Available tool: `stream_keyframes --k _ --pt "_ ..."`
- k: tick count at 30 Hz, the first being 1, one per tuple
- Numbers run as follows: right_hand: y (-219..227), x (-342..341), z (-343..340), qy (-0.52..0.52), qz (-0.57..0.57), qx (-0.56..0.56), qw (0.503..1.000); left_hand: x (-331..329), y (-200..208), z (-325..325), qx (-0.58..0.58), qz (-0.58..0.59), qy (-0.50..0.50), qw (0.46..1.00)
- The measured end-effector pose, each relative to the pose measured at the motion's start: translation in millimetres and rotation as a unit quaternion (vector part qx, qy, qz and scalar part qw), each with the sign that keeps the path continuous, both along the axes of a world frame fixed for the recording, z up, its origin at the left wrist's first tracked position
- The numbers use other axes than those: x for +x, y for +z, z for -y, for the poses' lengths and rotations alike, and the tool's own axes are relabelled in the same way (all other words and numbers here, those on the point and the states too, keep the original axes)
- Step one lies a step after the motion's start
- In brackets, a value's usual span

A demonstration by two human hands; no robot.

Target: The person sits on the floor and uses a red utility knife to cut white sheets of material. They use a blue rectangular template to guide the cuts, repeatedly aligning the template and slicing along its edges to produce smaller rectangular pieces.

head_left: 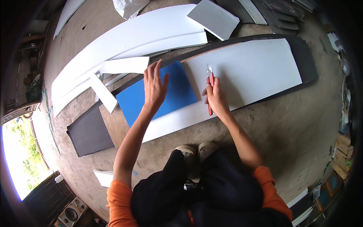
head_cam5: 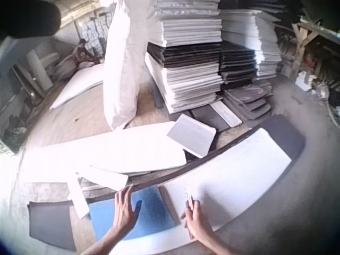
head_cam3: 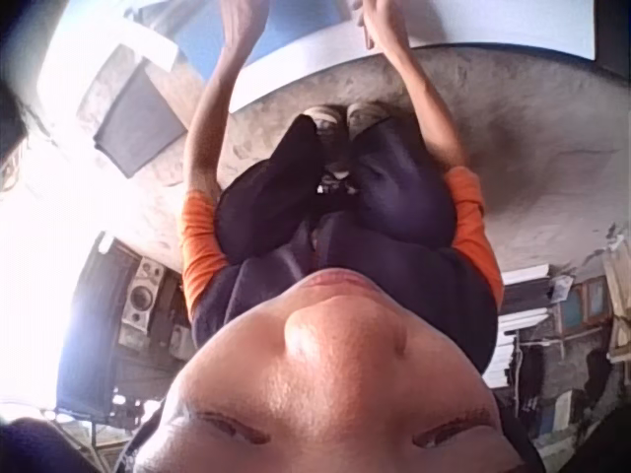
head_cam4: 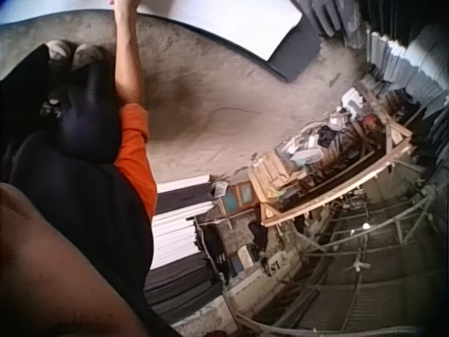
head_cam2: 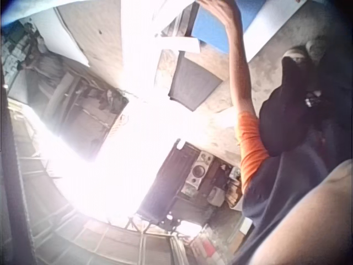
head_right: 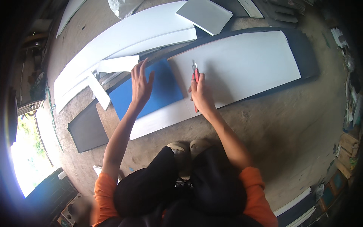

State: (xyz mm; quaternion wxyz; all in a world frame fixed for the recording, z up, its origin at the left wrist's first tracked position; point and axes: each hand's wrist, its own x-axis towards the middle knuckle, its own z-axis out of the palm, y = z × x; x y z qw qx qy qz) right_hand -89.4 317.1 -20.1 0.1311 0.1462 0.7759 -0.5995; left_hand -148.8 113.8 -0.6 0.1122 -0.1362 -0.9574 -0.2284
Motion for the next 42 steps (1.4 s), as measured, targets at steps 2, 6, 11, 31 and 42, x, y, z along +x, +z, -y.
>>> stream_keyframes --k 2,6,11,31,42 --pt "-9 -4 2 0.045 -0.025 0.118 0.992 -18 -8 -13 -0.011 0.013 0.001 1.0" --pt "-25 -2 7 0.068 -0.098 0.223 0.968 -32 -23 -27 -0.017 0.015 0.025 0.999" --pt "-15 -2 7 0.088 -0.087 0.263 0.957 -32 -31 -34 -0.034 -0.007 0.024 0.999" --pt "6 -28 36 0.185 -0.131 0.369 0.901 -35 -37 -33 -0.038 0.026 0.018 0.999" --pt "20 -44 53 0.199 -0.099 0.394 0.892 -35 -41 -30 -0.016 0.014 0.018 1.0"
